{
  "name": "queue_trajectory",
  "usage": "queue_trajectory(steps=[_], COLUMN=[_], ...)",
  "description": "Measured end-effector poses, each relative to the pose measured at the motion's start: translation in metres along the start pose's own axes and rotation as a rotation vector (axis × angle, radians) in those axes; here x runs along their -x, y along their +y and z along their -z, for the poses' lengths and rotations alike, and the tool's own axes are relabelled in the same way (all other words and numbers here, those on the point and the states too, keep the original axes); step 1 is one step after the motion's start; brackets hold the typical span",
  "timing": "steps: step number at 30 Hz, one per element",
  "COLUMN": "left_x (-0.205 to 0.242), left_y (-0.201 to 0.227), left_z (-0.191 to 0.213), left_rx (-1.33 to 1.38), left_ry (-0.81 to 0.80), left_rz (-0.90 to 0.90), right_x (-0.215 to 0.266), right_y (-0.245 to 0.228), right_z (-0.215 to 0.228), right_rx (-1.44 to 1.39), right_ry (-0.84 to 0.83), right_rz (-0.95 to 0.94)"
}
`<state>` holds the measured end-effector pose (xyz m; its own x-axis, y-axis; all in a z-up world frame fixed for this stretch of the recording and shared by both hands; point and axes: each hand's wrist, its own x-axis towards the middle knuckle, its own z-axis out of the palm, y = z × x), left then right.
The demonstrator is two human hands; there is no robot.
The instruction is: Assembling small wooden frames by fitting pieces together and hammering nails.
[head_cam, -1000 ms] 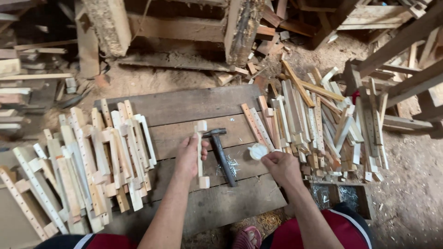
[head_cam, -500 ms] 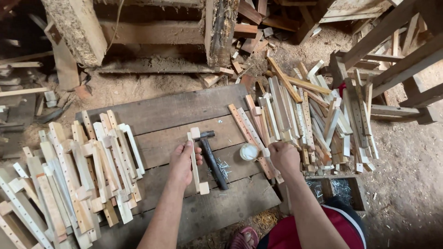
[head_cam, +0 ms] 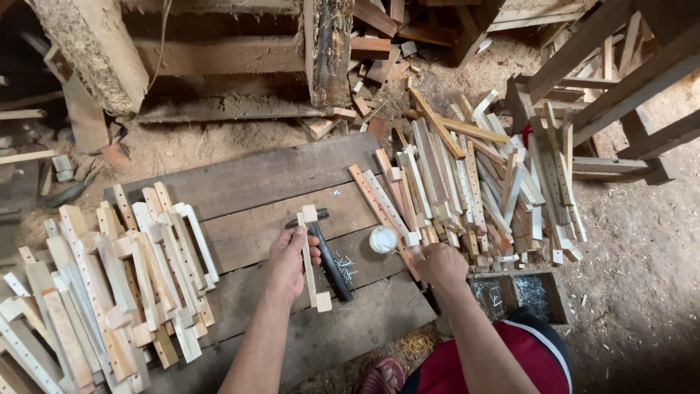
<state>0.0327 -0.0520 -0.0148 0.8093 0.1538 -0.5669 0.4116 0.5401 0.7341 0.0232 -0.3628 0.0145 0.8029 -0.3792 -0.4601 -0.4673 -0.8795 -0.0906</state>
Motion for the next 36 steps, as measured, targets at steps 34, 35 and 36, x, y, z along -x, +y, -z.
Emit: queue_trajectory(steps=[34, 35, 36], left_x=[0.040, 0.035, 0.029], left_y=[-0.023, -0.031, -0.038], left_z=[-0.124, -0.135, -0.147], left_rx=[-0.107, -0.125, -0.142], left_ry=[-0.199, -0.213, -0.226], left_rz=[0.041, 0.013, -0.014], right_x=[-0.033, -0.069, -0.107], right_y=[0.063, 0.082, 0.100], right_z=[0.061, 0.035, 0.008], right_rx=[-0.565, -0.477, -0.388], right_ry=[0.357, 0.293, 0.230], right_rz=[-0.148, -0.198, -0.247])
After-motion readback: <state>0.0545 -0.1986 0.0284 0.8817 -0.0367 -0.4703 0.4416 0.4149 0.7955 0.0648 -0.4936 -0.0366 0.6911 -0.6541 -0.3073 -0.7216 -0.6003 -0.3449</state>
